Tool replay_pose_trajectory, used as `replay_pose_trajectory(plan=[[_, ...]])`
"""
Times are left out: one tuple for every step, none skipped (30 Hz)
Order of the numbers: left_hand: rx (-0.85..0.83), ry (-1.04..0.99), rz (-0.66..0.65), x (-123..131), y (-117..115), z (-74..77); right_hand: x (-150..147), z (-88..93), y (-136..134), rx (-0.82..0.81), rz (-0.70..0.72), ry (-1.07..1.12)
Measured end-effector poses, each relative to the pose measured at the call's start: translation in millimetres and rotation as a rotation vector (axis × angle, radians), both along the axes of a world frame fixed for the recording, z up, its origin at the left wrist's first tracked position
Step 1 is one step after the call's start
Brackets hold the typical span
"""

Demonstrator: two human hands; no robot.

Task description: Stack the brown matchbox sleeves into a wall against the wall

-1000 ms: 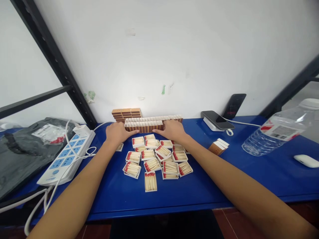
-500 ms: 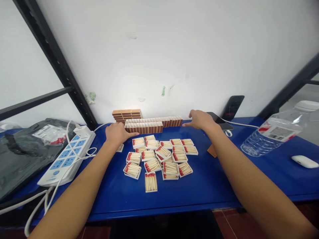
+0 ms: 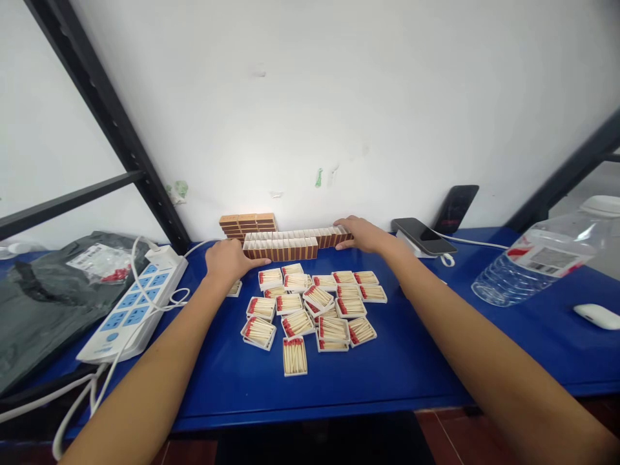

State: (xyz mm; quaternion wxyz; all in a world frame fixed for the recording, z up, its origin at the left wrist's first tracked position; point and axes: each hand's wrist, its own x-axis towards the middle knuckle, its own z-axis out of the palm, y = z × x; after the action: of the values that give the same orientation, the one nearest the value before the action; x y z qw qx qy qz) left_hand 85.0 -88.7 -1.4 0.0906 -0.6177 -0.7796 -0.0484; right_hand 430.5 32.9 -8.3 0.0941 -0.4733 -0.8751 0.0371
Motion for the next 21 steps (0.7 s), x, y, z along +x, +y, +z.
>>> replay_pose_trajectory(plan=[[0.001, -0.004, 0.003, 0, 0, 0.0, -1, -0.6, -1, 0.003, 0.002, -0.006], [0.000, -0.006, 0.006, 0, 0, 0.1, -2, -1.0, -1, 0.007, 0.001, -0.011], [-0.002, -0.008, 0.010, 1, 0, 0.3, -3, -1.2, -1, 0.010, -0.003, -0.018], [-0.004, -0.008, 0.012, 1, -1, 0.6, -4, -1.2, -2, 0.015, -0.009, -0.024], [-0.006, -0.009, 0.012, 1, -1, 1.0, -4, -0.9, -2, 0.019, -0.017, -0.031], [-0.008, -0.009, 0.009, 2, -1, 1.5, -4, -0.5, -2, 0.022, -0.026, -0.038], [-0.011, -0.012, 0.004, 2, -2, 2.0, -5, 0.1, -2, 0.023, -0.034, -0.046], [-0.013, -0.015, -0.001, 2, -2, 2.4, -4, 0.8, -2, 0.021, -0.039, -0.053], [-0.014, -0.018, -0.005, 2, -2, 2.7, -4, 1.6, -3, 0.020, -0.045, -0.058], [-0.015, -0.020, -0.006, 2, -2, 2.9, -3, 2.5, -4, 0.017, -0.049, -0.061], [-0.015, -0.020, -0.004, 2, -2, 3.1, -2, 3.5, -5, 0.012, -0.054, -0.065], [-0.014, -0.020, 0.000, 2, -3, 3.2, -1, 4.5, -7, 0.005, -0.062, -0.068], [-0.013, -0.019, 0.003, 2, -3, 3.3, 1, 5.7, -10, -0.005, -0.072, -0.068], [-0.013, -0.018, 0.004, 2, -3, 3.4, 2, 6.9, -13, -0.017, -0.080, -0.065], [-0.014, -0.019, 0.002, 2, -3, 3.5, 2, 8.1, -17, -0.035, -0.084, -0.057], [-0.014, -0.020, -0.002, 3, -3, 3.7, 2, 9.3, -21, -0.057, -0.083, -0.043], [-0.016, -0.022, -0.007, 3, -3, 3.8, 2, 10.4, -25, -0.080, -0.077, -0.027], [-0.018, -0.023, -0.011, 3, -3, 3.9, 0, 11.3, -28, -0.100, -0.067, -0.012], [-0.019, -0.023, -0.011, 3, -3, 4.0, -3, 12.0, -32, -0.116, -0.054, 0.001], [-0.020, -0.022, -0.008, 3, -3, 3.9, -6, 12.4, -35, -0.126, -0.038, 0.010], [-0.019, -0.020, -0.004, 2, -3, 3.7, -10, 12.7, -38, -0.128, -0.022, 0.016]])
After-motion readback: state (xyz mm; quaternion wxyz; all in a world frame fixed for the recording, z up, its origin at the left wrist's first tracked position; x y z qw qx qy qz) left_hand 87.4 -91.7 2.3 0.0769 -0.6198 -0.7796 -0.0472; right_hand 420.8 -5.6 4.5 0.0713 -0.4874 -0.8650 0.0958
